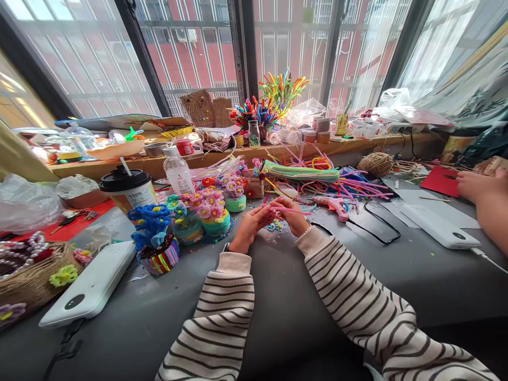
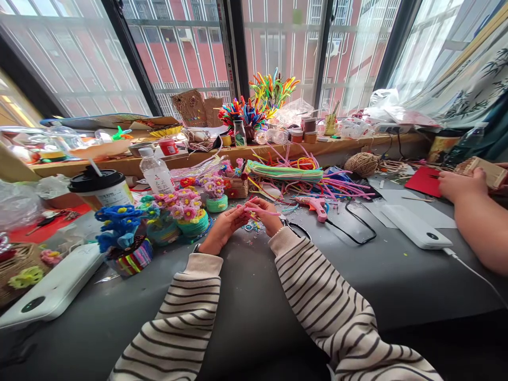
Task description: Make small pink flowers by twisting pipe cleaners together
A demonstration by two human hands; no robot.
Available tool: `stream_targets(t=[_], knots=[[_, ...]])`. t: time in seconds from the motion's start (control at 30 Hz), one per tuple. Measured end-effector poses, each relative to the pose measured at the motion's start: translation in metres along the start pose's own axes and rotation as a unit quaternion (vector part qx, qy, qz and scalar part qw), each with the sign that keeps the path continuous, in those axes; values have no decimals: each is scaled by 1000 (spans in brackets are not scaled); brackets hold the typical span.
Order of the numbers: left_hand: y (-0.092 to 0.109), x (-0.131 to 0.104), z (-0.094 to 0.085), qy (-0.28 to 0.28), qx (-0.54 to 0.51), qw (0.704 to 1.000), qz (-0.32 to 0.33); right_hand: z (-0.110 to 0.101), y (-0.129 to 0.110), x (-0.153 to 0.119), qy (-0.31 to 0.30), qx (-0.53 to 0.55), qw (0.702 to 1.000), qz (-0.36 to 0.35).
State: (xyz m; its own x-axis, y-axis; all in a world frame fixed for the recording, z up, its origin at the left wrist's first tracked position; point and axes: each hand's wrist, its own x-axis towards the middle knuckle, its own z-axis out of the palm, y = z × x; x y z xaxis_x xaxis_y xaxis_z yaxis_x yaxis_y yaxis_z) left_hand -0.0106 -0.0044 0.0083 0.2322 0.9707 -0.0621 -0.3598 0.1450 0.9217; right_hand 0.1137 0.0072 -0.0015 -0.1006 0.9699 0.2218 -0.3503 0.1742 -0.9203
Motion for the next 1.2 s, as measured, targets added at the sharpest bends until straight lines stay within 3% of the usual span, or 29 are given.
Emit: stream_targets(t=[0.5,0.73,0.8,0.93,1.2], knots=[[4,1,-1,14,90,995,47,-3,-5,0,-26,-3,1000,9],[6,6,-6,149,-24,984,91,-12,-14,0,-12,-38,998,47],[6,6,-7,163,-52,981,95,-12,-13,0,-21,-73,996,50],[4,5,-5,141,-60,985,81,-6,-11,-3,-99,-96,990,23],[2,0,0,80,-8,996,22,-2,-8,-2,-14,-49,999,12]])
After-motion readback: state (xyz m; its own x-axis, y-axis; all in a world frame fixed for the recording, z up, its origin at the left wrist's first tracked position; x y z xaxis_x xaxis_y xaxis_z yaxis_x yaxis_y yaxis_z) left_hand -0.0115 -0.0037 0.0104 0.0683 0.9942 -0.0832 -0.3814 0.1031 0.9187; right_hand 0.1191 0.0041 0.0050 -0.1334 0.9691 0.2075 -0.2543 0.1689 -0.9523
